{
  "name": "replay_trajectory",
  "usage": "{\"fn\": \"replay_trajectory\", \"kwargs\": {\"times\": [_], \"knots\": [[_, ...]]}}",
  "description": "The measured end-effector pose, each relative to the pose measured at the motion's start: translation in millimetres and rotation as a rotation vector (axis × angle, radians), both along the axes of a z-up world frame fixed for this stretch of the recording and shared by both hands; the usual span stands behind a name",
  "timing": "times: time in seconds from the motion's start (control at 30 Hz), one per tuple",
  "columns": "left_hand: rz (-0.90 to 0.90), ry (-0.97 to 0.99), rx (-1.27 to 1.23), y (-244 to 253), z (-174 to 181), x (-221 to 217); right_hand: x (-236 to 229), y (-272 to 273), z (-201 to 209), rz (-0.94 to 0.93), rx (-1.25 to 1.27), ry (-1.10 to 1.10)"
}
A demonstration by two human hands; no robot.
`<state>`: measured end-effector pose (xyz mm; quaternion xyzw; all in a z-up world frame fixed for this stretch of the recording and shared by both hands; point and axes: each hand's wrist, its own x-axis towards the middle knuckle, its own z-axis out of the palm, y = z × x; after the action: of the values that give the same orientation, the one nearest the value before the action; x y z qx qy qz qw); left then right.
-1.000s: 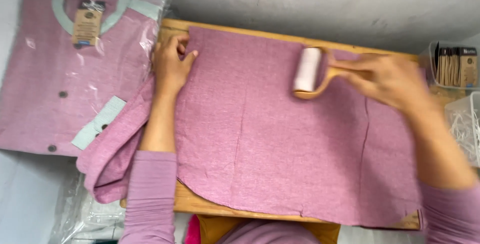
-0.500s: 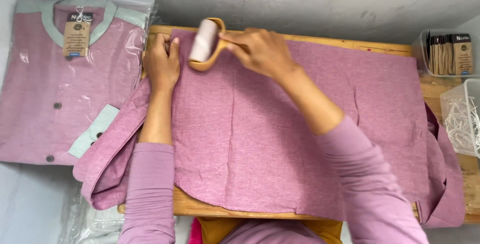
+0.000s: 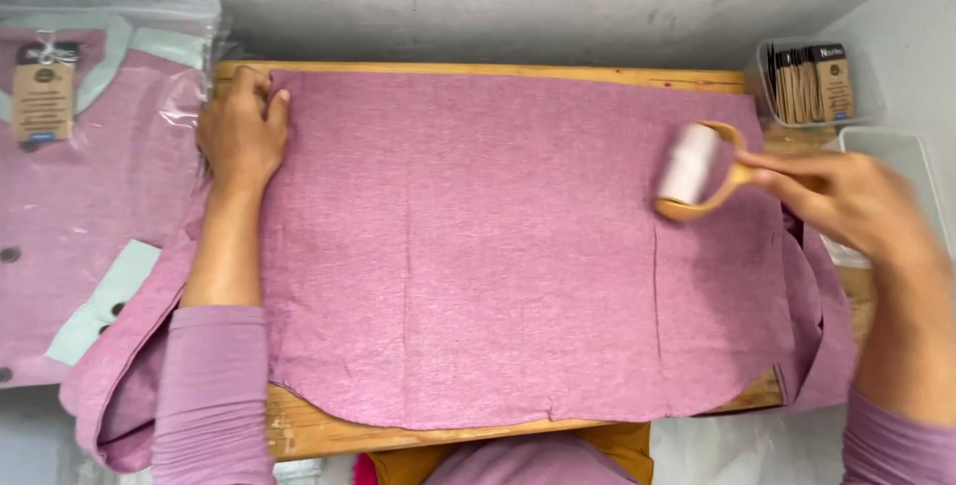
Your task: The person uses a lint roller to roll over a pink shirt laid on a wooden table. They roll the front, sleeves, and back sections, then fold the shirt and continue rolling the folded garment.
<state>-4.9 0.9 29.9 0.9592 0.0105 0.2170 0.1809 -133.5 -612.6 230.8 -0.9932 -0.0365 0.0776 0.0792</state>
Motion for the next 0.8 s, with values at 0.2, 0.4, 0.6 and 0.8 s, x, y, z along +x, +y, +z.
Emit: {"fn": "replay_trajectory", "kwargs": {"times": [0.2,0.4,0.6,0.8], "knots": [[-0.003,-0.143,0.018,-4,-6,-6,-3,7,-5,-0.163,-0.26,0.034],[0.016,-0.165,-0.002,1,-9,-9,60,89,-54,0.102,0.253,-0.263],[0.0,-0.196,0.032,4,-12,-6,-22,50,-43,0.022,0.192,-0.212],[-0.02,-0.189,0.063,11,-27,-2,-167,-5,-13,-0.404,-0.11,0.007]]}}
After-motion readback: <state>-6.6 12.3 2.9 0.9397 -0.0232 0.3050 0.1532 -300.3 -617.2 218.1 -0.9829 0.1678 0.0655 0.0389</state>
